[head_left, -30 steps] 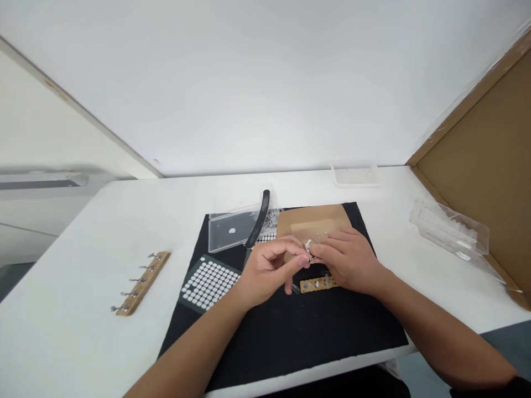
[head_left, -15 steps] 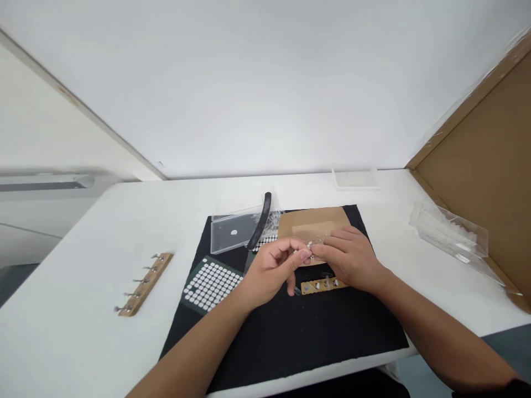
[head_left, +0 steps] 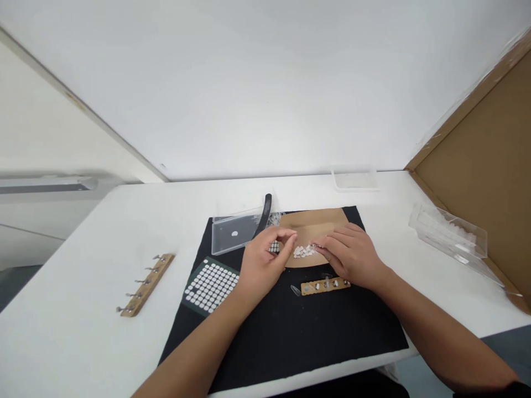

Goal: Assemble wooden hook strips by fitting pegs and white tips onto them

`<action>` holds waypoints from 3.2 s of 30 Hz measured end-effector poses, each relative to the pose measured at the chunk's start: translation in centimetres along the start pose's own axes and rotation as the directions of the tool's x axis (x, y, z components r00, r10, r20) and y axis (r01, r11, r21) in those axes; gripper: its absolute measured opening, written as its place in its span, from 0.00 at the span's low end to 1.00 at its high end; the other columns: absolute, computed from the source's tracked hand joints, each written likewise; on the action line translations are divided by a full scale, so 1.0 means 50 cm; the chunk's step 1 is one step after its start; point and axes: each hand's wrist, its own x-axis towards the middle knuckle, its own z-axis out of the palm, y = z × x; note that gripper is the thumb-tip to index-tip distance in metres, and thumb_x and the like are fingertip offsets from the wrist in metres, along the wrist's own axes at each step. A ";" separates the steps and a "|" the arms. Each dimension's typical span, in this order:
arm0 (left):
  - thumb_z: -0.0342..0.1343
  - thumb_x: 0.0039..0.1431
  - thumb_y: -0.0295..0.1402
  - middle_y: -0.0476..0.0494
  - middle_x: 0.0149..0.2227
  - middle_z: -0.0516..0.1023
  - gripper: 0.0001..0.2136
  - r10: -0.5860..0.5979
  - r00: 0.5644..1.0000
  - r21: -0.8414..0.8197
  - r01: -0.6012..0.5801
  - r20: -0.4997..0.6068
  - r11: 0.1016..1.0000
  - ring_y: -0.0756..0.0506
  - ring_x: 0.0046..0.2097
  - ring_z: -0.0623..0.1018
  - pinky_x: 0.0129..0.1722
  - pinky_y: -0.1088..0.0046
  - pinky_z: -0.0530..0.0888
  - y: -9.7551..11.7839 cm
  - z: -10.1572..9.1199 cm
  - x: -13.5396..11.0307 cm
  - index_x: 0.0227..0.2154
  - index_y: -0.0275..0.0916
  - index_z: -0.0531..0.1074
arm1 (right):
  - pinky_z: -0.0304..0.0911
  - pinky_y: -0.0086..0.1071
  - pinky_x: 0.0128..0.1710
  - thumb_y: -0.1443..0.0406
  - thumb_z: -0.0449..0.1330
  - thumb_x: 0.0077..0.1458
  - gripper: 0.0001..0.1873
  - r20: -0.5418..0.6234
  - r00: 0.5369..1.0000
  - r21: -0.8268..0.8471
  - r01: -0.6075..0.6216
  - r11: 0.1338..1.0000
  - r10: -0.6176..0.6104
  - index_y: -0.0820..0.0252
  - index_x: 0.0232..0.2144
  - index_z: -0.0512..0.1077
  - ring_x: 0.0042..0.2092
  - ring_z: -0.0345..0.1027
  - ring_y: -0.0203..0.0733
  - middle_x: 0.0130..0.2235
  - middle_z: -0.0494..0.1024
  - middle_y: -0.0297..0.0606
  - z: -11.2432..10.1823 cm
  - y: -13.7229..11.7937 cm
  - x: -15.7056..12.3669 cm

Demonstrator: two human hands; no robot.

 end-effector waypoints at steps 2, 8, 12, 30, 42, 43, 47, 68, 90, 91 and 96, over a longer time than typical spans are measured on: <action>0.60 0.70 0.34 0.43 0.38 0.84 0.07 0.157 0.987 0.156 -0.151 -0.024 0.976 0.46 0.36 0.81 0.27 0.77 0.76 -0.009 -0.003 0.004 0.41 0.39 0.82 | 0.54 0.36 0.36 0.64 0.58 0.74 0.09 0.002 1.000 -0.014 -0.017 1.000 0.017 0.61 0.43 0.78 0.35 0.71 0.40 0.34 0.82 0.36 -0.001 0.001 0.000; 0.55 0.72 0.27 0.41 0.44 0.85 0.14 0.319 0.948 0.302 -0.307 0.012 0.902 0.45 0.39 0.80 0.37 0.70 0.78 -0.022 -0.005 0.009 0.57 0.38 0.77 | 0.57 0.35 0.37 0.64 0.57 0.74 0.10 0.038 0.997 0.026 -0.063 0.998 0.062 0.61 0.43 0.78 0.35 0.69 0.41 0.33 0.79 0.37 0.003 0.005 -0.005; 0.59 0.69 0.26 0.41 0.42 0.84 0.14 0.417 0.904 0.158 -0.427 0.096 0.890 0.47 0.37 0.78 0.32 0.74 0.75 -0.004 -0.016 0.008 0.55 0.40 0.77 | 0.60 0.34 0.36 0.65 0.56 0.74 0.10 0.036 0.995 0.162 -0.101 0.982 0.097 0.61 0.45 0.78 0.35 0.68 0.41 0.33 0.77 0.37 0.002 0.000 -0.003; 0.69 0.63 0.27 0.45 0.35 0.83 0.09 0.600 0.770 -0.171 -0.576 0.215 0.800 0.48 0.34 0.81 0.35 0.71 0.80 0.032 -0.024 0.009 0.45 0.43 0.83 | 0.65 0.36 0.41 0.67 0.52 0.76 0.11 0.188 0.982 0.398 -0.045 0.916 -0.034 0.59 0.49 0.75 0.40 0.72 0.42 0.38 0.80 0.40 -0.005 -0.023 -0.014; 0.66 0.67 0.29 0.41 0.37 0.84 0.06 0.583 0.747 -0.187 -0.554 0.320 0.811 0.46 0.37 0.82 0.38 0.70 0.80 0.014 -0.020 0.006 0.44 0.42 0.82 | 0.62 0.37 0.41 0.64 0.53 0.76 0.12 0.254 0.962 0.312 0.014 0.950 -0.098 0.61 0.45 0.76 0.41 0.71 0.43 0.39 0.80 0.40 -0.019 -0.016 -0.016; 0.66 0.67 0.29 0.42 0.37 0.84 0.05 0.586 0.743 -0.184 -0.558 0.324 0.809 0.46 0.37 0.82 0.38 0.70 0.80 0.014 -0.020 0.006 0.44 0.41 0.82 | 0.62 0.37 0.41 0.64 0.53 0.76 0.11 0.258 0.961 0.313 0.011 0.950 -0.096 0.60 0.45 0.76 0.41 0.71 0.43 0.39 0.80 0.40 -0.020 -0.016 -0.016; 0.66 0.67 0.30 0.42 0.35 0.84 0.03 0.590 0.731 -0.185 -0.563 0.344 0.806 0.46 0.35 0.81 0.37 0.71 0.79 0.017 -0.019 0.007 0.42 0.41 0.82 | 0.62 0.36 0.41 0.63 0.55 0.76 0.11 0.260 0.961 0.341 0.000 0.940 -0.095 0.60 0.46 0.77 0.41 0.70 0.43 0.39 0.80 0.40 -0.026 -0.015 -0.015; 0.69 0.63 0.30 0.47 0.33 0.85 0.01 0.264 0.565 -0.099 -0.305 0.782 0.947 0.49 0.32 0.81 0.33 0.76 0.72 0.004 -0.047 0.002 0.35 0.41 0.85 | 0.58 0.39 0.45 0.60 0.70 0.62 0.12 0.494 0.867 0.280 -0.088 0.956 -0.065 0.58 0.45 0.77 0.44 0.67 0.46 0.42 0.76 0.39 -0.030 -0.017 -0.037; 0.65 0.66 0.28 0.49 0.36 0.86 0.04 0.042 0.622 0.242 -0.365 0.782 0.899 0.47 0.35 0.83 0.35 0.73 0.70 0.013 -0.048 -0.005 0.36 0.41 0.83 | 0.53 0.41 0.45 0.59 0.66 0.66 0.10 0.570 0.819 0.103 0.012 0.995 -0.068 0.59 0.35 0.75 0.44 0.64 0.46 0.40 0.73 0.38 -0.026 -0.025 -0.037; 0.65 0.66 0.28 0.50 0.36 0.86 0.04 0.033 0.622 0.246 -0.358 0.782 0.901 0.47 0.35 0.83 0.35 0.73 0.70 0.014 -0.047 -0.005 0.36 0.41 0.83 | 0.53 0.41 0.45 0.59 0.66 0.66 0.10 0.570 0.818 0.101 0.016 0.995 -0.072 0.59 0.35 0.75 0.45 0.64 0.46 0.40 0.73 0.39 -0.026 -0.025 -0.037; 0.64 0.66 0.29 0.49 0.37 0.86 0.04 0.010 0.621 0.256 -0.337 0.784 0.906 0.47 0.35 0.83 0.36 0.73 0.70 0.016 -0.039 -0.007 0.36 0.41 0.83 | 0.54 0.42 0.45 0.59 0.66 0.67 0.11 0.582 0.810 0.079 0.026 0.997 -0.068 0.59 0.34 0.75 0.44 0.64 0.46 0.39 0.73 0.38 -0.026 -0.025 -0.038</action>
